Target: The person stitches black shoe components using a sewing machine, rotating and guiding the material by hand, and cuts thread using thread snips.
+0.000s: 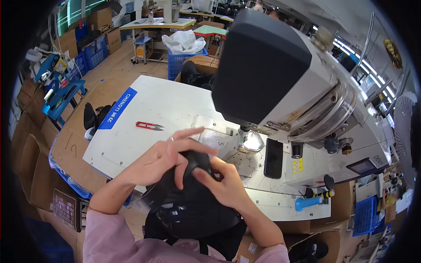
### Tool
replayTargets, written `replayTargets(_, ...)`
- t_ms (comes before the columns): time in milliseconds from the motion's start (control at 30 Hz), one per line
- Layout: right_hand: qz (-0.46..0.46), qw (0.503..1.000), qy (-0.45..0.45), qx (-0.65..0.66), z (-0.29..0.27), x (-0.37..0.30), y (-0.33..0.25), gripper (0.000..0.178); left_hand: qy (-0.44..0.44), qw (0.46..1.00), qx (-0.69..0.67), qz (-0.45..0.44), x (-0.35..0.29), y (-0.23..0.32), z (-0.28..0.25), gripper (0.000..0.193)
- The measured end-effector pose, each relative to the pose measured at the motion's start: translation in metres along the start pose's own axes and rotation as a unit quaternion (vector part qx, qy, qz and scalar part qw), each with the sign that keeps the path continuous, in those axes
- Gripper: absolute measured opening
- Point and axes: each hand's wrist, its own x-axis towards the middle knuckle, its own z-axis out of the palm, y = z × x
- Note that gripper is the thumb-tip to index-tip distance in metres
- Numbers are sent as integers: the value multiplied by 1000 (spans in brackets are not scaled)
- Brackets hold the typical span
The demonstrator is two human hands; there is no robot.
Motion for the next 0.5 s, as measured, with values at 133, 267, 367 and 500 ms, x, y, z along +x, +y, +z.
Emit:
replayTargets(133, 59, 990, 33, 125, -11, -6, 13, 21, -4, 994, 67, -90, 3, 10, 22, 21)
replayTargets(267, 29, 975, 10, 220, -27, -19, 43, 20, 58, 988, 88, -117, 13, 6, 45, 39)
replayTargets(367, 110, 904, -42, 412, -39, -25, 49, 17, 27, 981, 71, -176, 16, -1, 39, 65)
replayTargets(500, 14, 890, -80, 449, -31, -36, 81, 21, 25, 972, -110, -206, 43, -6, 39, 71)
